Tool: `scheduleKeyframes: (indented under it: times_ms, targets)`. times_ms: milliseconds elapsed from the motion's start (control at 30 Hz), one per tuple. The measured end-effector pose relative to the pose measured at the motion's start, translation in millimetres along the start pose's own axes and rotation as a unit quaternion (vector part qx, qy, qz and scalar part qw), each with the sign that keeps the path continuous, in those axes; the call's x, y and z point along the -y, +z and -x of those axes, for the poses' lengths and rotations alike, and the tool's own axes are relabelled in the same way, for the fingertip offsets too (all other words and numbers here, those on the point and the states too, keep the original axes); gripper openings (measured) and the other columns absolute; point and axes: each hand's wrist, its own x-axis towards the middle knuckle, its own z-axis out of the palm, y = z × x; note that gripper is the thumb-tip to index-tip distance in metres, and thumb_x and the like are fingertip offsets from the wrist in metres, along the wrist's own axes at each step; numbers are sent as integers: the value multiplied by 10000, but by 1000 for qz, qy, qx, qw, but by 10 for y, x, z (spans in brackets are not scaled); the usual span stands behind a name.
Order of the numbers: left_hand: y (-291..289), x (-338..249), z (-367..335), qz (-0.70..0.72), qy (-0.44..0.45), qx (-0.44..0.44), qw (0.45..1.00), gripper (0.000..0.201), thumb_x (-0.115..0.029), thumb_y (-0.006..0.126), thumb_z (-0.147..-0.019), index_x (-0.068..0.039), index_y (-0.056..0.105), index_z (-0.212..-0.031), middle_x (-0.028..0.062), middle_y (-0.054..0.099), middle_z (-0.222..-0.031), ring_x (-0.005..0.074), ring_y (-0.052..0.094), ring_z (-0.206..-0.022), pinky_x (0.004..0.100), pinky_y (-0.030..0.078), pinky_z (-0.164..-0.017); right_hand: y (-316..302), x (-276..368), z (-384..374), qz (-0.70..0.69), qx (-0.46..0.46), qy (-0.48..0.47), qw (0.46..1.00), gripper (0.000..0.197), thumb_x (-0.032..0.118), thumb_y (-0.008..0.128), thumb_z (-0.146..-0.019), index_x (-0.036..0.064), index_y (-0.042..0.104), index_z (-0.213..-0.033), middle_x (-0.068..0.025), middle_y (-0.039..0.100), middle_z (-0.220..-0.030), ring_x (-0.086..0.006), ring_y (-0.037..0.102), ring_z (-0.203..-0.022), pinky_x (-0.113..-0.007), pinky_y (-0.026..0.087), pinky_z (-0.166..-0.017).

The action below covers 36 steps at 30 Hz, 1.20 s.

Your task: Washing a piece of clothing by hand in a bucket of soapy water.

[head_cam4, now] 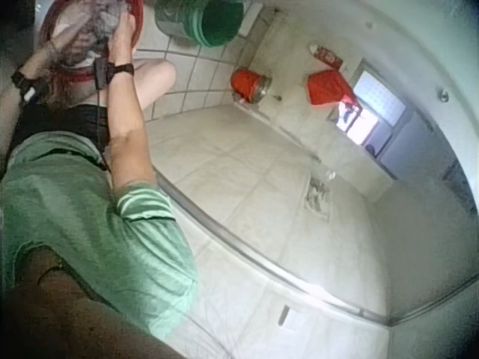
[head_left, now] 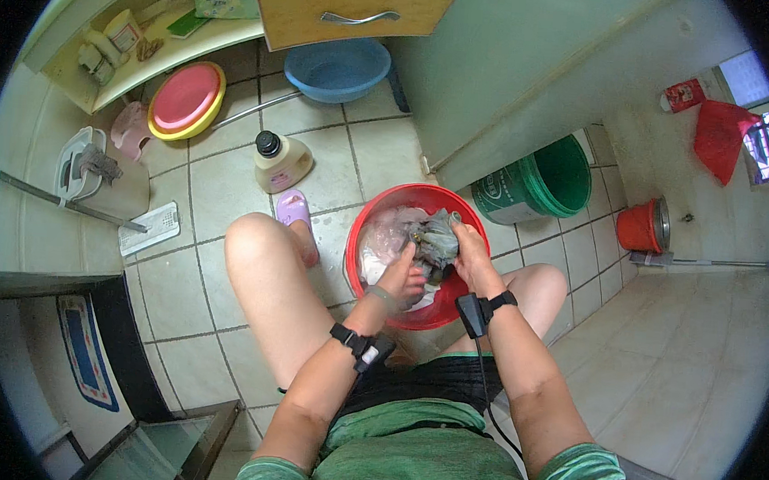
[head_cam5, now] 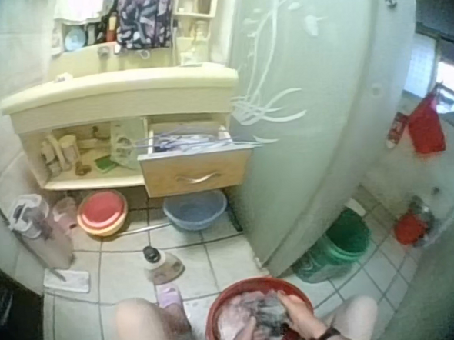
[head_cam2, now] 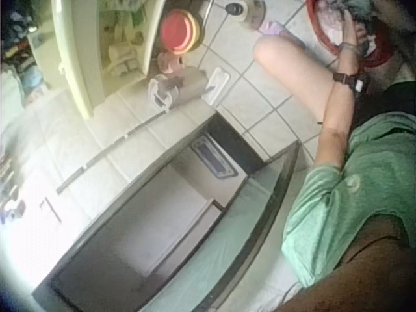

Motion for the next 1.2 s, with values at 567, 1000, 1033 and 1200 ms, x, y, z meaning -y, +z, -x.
scheduleKeyframes:
  times_ms: [567,1000,1033,1200]
  targets:
    - [145,239,-245,390,-117,110,907,333,-385,487,-838,-96,586,-971,107,635,-920,270,616,-829,402,493,-774,266,-436,211,676,-53,-201,707,345,337,386,-897,45,557,-832,-221,602,-847,-393,583,-797,-481,451,-674]
    - [128,243,-204,376,-66,65,922,507,-495,435,-864,-92,503,-1162,105,588,-1100,281,580,-956,425,463,-842,250,-302,139,632,-68,-138,759,348,375,404,-903,70,571,-913,-218,609,-917,-376,583,-882,-474,441,-762]
    - [98,183,-182,379,-47,68,922,540,-526,449,-848,-107,492,-1185,106,572,-1130,280,559,-1000,442,446,-862,316,-249,135,606,-94,-137,778,329,358,426,-899,63,571,-923,-209,612,-925,-371,585,-886,-460,443,-767]
    - [129,-38,23,391,-223,106,887,652,-632,527,-764,-222,438,-1262,88,495,-1243,251,407,-1193,543,334,-940,214,-89,230,553,-34,-220,803,297,313,420,-892,74,573,-978,-177,610,-965,-374,575,-905,-465,440,-783]
